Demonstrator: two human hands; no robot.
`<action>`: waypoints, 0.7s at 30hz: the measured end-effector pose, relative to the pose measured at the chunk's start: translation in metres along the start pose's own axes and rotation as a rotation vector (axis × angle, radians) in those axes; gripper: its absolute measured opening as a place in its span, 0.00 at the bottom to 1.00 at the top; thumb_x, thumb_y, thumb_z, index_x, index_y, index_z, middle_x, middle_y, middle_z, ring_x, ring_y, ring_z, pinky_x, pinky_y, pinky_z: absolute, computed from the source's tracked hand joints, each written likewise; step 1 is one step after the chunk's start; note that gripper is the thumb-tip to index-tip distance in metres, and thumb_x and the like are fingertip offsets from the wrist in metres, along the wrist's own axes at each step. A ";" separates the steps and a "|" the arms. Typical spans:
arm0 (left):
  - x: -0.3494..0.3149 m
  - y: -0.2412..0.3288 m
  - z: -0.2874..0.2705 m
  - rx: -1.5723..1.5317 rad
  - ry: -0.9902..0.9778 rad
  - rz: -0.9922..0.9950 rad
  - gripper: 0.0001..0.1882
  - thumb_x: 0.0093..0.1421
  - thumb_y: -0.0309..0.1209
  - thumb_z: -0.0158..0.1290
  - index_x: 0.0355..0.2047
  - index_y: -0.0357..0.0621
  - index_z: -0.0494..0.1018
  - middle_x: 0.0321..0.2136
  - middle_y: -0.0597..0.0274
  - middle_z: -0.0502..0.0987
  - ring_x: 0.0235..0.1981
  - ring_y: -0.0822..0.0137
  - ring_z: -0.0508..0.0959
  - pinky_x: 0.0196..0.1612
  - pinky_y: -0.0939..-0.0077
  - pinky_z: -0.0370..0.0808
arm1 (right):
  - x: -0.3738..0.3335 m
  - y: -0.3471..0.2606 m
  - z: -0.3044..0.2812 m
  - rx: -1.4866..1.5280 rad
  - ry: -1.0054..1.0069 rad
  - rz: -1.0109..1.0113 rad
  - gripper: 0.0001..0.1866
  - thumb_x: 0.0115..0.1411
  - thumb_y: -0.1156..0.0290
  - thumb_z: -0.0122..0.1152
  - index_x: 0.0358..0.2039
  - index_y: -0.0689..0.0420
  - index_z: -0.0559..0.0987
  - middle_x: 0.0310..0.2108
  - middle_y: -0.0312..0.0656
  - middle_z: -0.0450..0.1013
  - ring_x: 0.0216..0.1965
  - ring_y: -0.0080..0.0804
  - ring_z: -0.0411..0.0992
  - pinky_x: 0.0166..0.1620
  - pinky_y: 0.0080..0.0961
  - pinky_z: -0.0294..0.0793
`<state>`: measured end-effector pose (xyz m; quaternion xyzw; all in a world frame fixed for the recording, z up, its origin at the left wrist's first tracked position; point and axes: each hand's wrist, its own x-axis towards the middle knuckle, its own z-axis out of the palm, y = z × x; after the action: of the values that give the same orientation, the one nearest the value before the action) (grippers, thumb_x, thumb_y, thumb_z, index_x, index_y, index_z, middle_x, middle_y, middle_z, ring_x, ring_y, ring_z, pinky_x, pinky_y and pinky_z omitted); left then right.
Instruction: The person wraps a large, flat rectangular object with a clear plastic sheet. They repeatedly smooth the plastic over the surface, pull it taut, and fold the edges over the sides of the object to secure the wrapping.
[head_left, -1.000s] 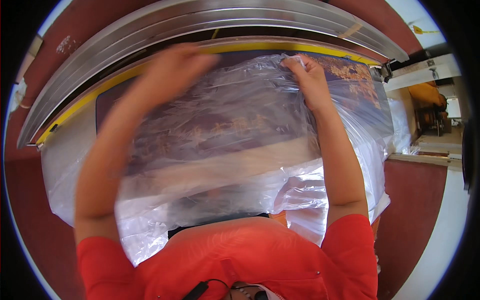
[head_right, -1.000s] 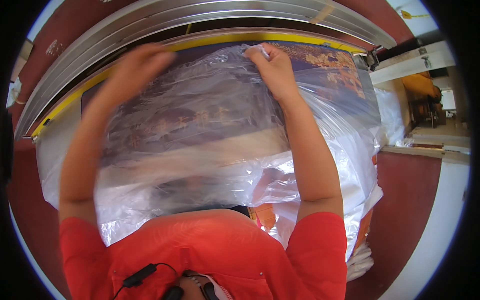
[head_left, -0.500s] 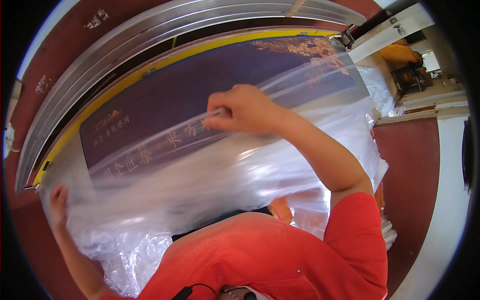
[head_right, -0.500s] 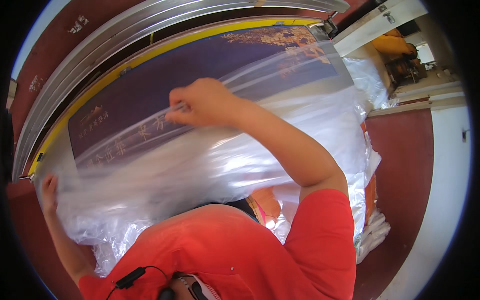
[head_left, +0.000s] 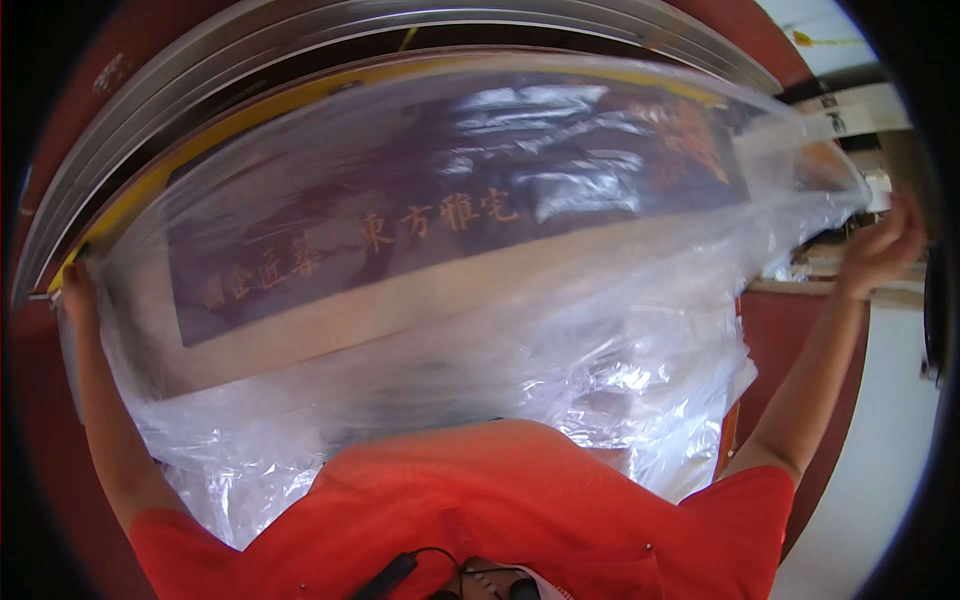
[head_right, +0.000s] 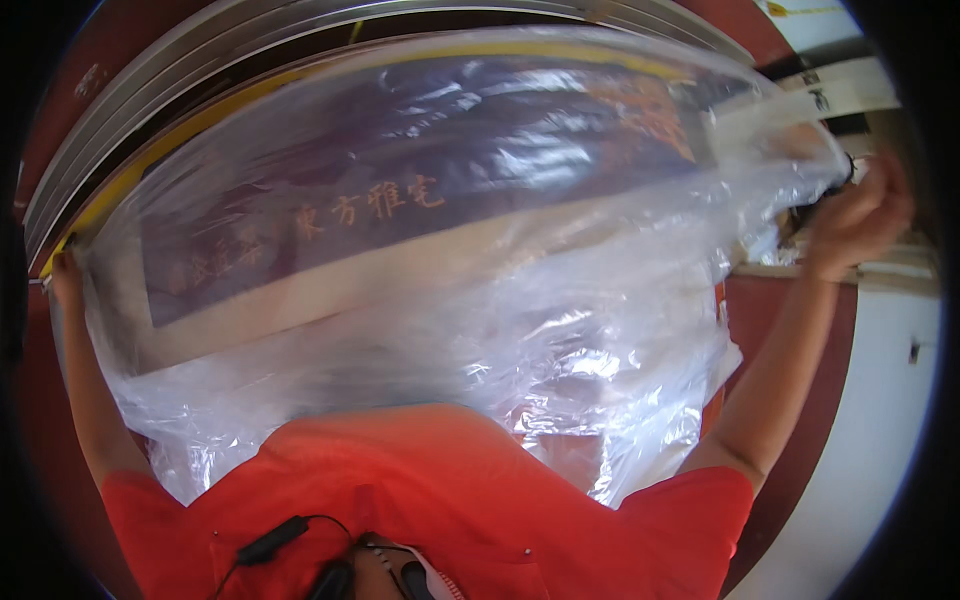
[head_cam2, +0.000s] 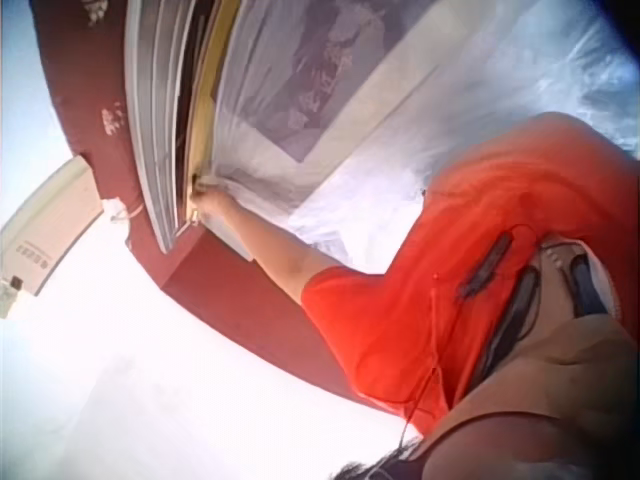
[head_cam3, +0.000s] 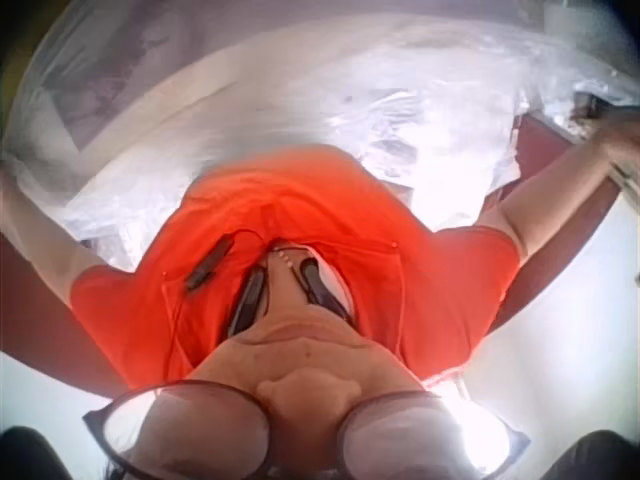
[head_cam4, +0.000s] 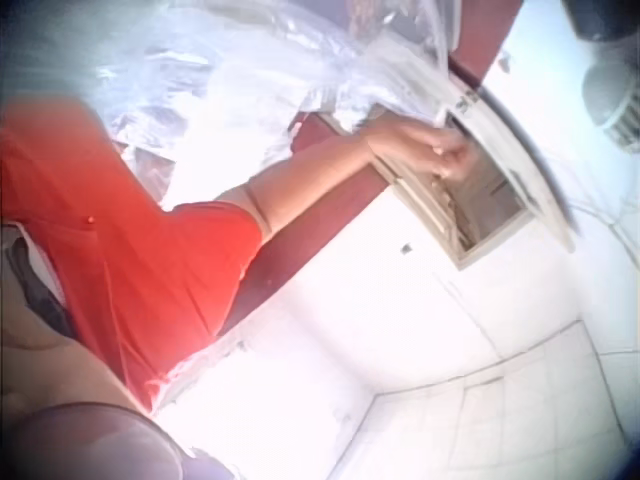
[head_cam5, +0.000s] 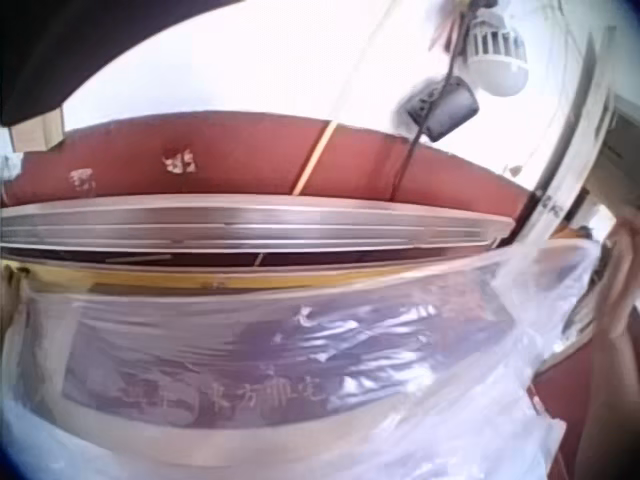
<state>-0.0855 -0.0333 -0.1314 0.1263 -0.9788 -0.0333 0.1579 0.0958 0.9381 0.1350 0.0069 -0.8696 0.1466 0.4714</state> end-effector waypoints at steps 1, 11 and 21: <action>-0.001 0.001 -0.002 0.000 0.243 0.151 0.16 0.55 0.41 0.39 0.32 0.39 0.66 0.26 0.48 0.72 0.30 0.50 0.71 0.31 0.61 0.66 | -0.022 -0.022 0.033 -0.149 -0.204 -0.087 0.14 0.53 0.67 0.46 0.39 0.60 0.68 0.37 0.46 0.67 0.38 0.35 0.66 0.42 0.29 0.64; -0.059 -0.021 -0.043 0.189 0.034 -0.159 0.16 0.53 0.42 0.41 0.33 0.43 0.68 0.32 0.51 0.71 0.36 0.53 0.70 0.35 0.65 0.66 | -0.116 0.060 0.153 -0.363 -0.843 -0.061 0.27 0.55 0.55 0.40 0.53 0.54 0.56 0.54 0.45 0.52 0.56 0.43 0.47 0.55 0.31 0.46; -0.056 0.039 -0.047 0.049 0.110 -0.235 0.16 0.50 0.43 0.41 0.33 0.48 0.69 0.33 0.50 0.72 0.37 0.52 0.71 0.38 0.63 0.67 | -0.055 -0.107 0.229 0.161 -0.982 0.189 0.18 0.57 0.64 0.42 0.42 0.63 0.67 0.38 0.45 0.67 0.39 0.31 0.67 0.44 0.23 0.64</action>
<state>-0.0286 0.0177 -0.0992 0.2456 -0.9476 -0.0209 0.2032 -0.0447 0.7685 -0.0009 0.0329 -0.9715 0.2347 -0.0106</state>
